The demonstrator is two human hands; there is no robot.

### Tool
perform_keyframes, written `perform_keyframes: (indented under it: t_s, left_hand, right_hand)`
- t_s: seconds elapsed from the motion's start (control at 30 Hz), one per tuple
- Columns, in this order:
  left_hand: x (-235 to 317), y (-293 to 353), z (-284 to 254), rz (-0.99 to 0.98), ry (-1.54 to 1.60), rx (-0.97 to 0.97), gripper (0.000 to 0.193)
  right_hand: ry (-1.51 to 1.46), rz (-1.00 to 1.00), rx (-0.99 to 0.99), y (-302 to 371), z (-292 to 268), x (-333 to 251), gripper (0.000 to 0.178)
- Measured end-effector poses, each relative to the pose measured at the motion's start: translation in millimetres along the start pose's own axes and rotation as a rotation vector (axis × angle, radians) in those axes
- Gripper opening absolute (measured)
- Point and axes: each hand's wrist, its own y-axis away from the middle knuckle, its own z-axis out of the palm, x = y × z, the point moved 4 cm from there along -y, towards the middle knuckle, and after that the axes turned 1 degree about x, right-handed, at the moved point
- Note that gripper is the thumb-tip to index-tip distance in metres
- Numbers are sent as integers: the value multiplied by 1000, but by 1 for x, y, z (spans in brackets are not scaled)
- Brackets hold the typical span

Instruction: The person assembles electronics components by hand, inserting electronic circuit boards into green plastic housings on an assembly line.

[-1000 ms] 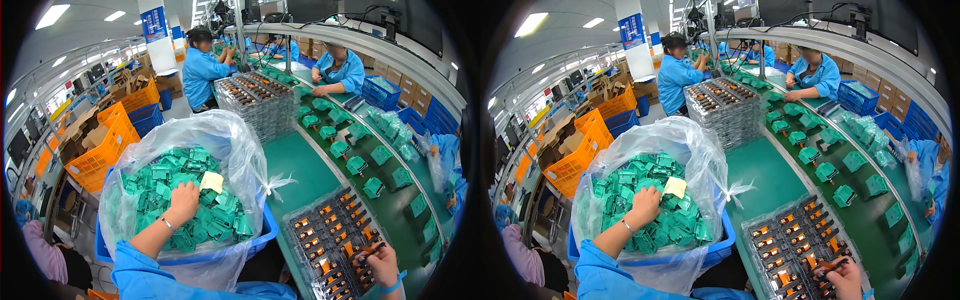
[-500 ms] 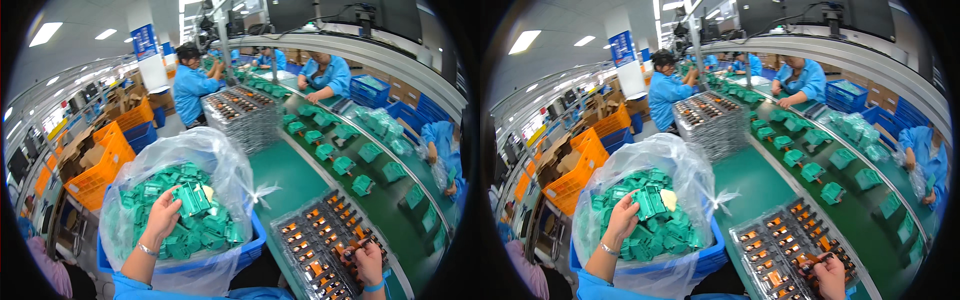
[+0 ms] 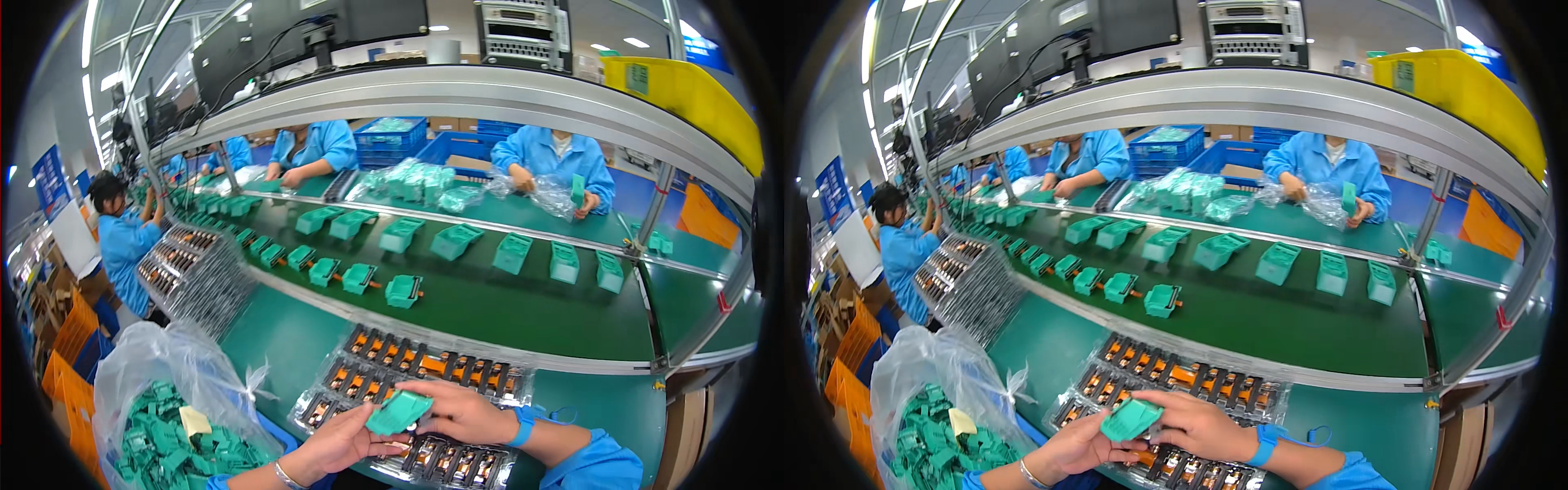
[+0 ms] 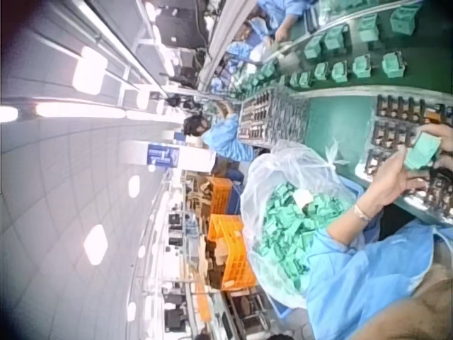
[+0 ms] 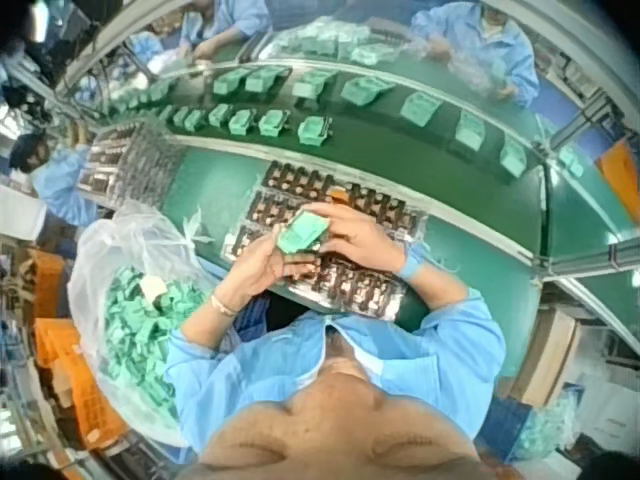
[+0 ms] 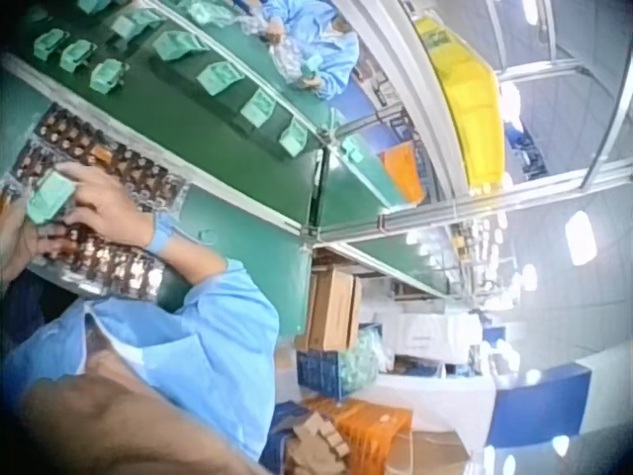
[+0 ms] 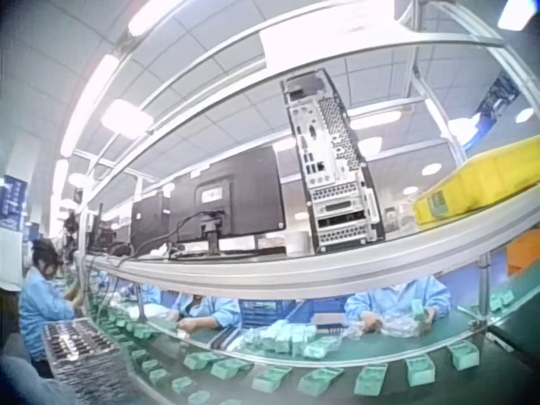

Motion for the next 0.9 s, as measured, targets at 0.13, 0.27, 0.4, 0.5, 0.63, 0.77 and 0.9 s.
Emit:
perform_keyframes:
  t_s: [0.13,0.27,0.4,0.5,0.63,0.77,0.9]
  left_hand:
    - [14,-6,11,499,-771,159,48]
    - [11,-25,-1,575,-628,255,35]
    - [12,-30,-19,417,-358,346,20]
    - [9,-32,-24,376,-129,315,16]
    - [2,-31,-28,463,-174,354,17]
    - [-5,-33,-20,493,-286,342,20]
    - [-8,-32,-13,502,-316,335,21]
  right_hand:
    - [-242,343,163,13,-7,25,19]
    - [-272,479,184,20,4,43,24]
    - [-107,300,432,15,-17,38,21]
    - [-231,496,456,30,-31,49,15]
    - [-236,438,500,21,-24,25,16]
    - [-47,420,502,21,-25,21,19]
    - [45,432,456,17,-23,26,19]
